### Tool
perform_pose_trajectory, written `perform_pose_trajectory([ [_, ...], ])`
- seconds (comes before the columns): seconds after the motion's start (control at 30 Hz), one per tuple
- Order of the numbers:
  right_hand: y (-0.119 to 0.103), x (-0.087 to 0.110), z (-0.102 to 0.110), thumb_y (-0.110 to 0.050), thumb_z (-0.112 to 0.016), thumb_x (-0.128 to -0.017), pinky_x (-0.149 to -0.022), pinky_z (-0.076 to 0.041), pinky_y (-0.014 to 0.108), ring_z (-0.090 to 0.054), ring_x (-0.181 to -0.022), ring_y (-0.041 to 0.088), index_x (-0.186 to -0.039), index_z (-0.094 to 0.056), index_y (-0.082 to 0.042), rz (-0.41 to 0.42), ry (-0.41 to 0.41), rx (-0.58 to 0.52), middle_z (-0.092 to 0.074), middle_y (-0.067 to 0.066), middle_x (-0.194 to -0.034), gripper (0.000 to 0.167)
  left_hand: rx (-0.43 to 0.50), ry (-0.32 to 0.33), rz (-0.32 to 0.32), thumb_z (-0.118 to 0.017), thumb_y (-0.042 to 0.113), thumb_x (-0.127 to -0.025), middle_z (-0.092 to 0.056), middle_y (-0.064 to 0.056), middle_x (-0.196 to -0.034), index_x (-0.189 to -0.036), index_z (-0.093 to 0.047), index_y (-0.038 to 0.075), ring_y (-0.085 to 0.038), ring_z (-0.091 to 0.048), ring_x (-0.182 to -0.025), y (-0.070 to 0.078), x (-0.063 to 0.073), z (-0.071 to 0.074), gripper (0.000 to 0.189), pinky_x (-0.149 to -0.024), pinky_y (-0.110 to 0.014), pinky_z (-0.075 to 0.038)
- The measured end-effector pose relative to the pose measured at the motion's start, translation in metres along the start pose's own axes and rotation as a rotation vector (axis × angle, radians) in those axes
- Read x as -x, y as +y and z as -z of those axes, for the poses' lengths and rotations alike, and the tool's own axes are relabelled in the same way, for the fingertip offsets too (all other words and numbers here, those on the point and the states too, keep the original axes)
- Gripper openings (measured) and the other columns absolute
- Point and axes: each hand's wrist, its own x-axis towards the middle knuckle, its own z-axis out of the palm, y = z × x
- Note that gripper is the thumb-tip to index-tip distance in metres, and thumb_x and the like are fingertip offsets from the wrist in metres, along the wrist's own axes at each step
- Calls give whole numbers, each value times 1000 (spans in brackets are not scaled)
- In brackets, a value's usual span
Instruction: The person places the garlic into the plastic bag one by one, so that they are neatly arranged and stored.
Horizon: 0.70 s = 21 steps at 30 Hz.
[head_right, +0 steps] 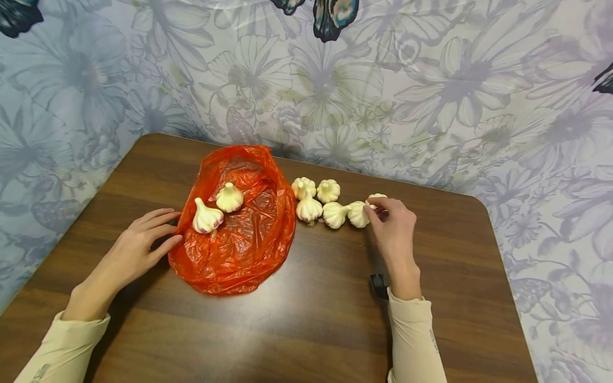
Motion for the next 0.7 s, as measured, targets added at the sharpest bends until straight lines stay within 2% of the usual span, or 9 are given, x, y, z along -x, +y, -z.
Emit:
perform_pose_trajectory([
  [0.2, -2, -2, 4, -3, -85, -88, -72, -43, -4, -75, -74, 35, -103, -82, 0, 25, 77, -24, -79, 17, -91, 15, -3, -10, 7, -86, 10, -83, -72, -25, -126, -106, -80, -4, -44, -59, -130, 0, 0, 0, 27, -107, -65, -47],
  [0.5, -6, -2, 10, -2, -84, -88, -76, -48, 2, -71, -75, 29, -101, -82, -1, 53, 161, -61, -79, 15, -90, 13, -9, -14, 14, -86, 10, -84, -72, -25, -127, -106, -80, -3, -43, -58, -130, 0, 1, 0, 27, -107, -64, -46],
  [0.57, -9, -3, 12, -2, -84, -88, -76, -48, 1, -70, -74, 23, -101, -82, -1, 48, 185, -68, -79, 15, -90, 13, -8, -15, 14, -86, 10, -84, -72, -25, -127, -106, -80, -3, -43, -58, -130, 0, 1, 0, 26, -108, -64, -46],
  [0.7, -16, -7, 17, -3, -84, -89, -77, -50, 2, -65, -78, 2, -103, -83, -2, 33, 239, -92, -79, 15, -92, 14, -10, -11, 13, -86, 10, -84, -72, -25, -127, -105, -80, -3, -43, -58, -130, 0, 1, 0, 26, -107, -65, -46],
])
